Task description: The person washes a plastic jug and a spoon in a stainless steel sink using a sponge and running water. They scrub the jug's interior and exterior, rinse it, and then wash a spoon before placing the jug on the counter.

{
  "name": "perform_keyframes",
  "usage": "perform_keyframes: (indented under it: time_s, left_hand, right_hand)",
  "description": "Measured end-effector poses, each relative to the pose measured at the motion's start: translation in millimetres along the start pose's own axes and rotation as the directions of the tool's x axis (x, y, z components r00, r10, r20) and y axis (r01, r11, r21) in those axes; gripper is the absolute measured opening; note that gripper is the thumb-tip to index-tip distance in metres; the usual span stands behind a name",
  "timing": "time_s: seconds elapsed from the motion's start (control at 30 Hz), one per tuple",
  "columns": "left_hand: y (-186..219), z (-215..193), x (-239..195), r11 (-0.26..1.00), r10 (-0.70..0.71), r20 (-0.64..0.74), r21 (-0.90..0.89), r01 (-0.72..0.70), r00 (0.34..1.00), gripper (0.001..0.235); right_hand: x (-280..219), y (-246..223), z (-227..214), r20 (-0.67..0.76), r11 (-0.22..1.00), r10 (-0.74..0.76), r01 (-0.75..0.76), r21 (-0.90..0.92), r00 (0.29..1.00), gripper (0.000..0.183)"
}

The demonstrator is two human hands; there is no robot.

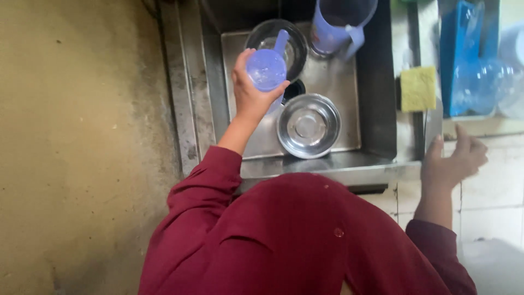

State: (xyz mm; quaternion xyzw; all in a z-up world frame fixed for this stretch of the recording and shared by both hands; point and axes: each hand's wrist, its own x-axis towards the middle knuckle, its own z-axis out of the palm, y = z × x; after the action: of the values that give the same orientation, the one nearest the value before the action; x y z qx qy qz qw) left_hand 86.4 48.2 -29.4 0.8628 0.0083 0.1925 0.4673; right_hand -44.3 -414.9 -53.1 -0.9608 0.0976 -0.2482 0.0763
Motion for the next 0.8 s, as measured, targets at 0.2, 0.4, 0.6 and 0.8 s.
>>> perform_keyframes:
  time_s: [0.2, 0.4, 0.6, 0.8]
  left_hand:
    - [-49.4, 22.2, 18.8, 0.997, -0.045, -0.084, 0.066, 0.051, 0.995, 0.119]
    - [-113.5, 34.5, -11.9, 0.994, -0.094, -0.201, 0.037, 0.104, 0.975, 0.125]
    - [-126.9, 28.0, -33.4, 0.968, -0.187, -0.186, 0.133, 0.213, 0.965, 0.129]
    - [-147.1, 34.9, -42.0, 0.941, -0.262, -0.125, 0.185, 0.282, 0.957, 0.131]
  right_hand:
    - [121.7, -159.2, 46.2, 0.559, 0.596, -0.097, -0.402, 0.695, 0.823, 0.023]
    - [135.4, -280.7, 214.2, 0.953, 0.152, -0.197, -0.953, 0.263, 0.231, 0.03]
    - [107.8, -314.3, 345.3, 0.978, 0.104, -0.206, -0.992, 0.065, 0.042, 0.033]
    - [100.8, -318.3, 355.1, 0.956, 0.067, -0.273, -0.993, -0.094, -0.109, 0.038]
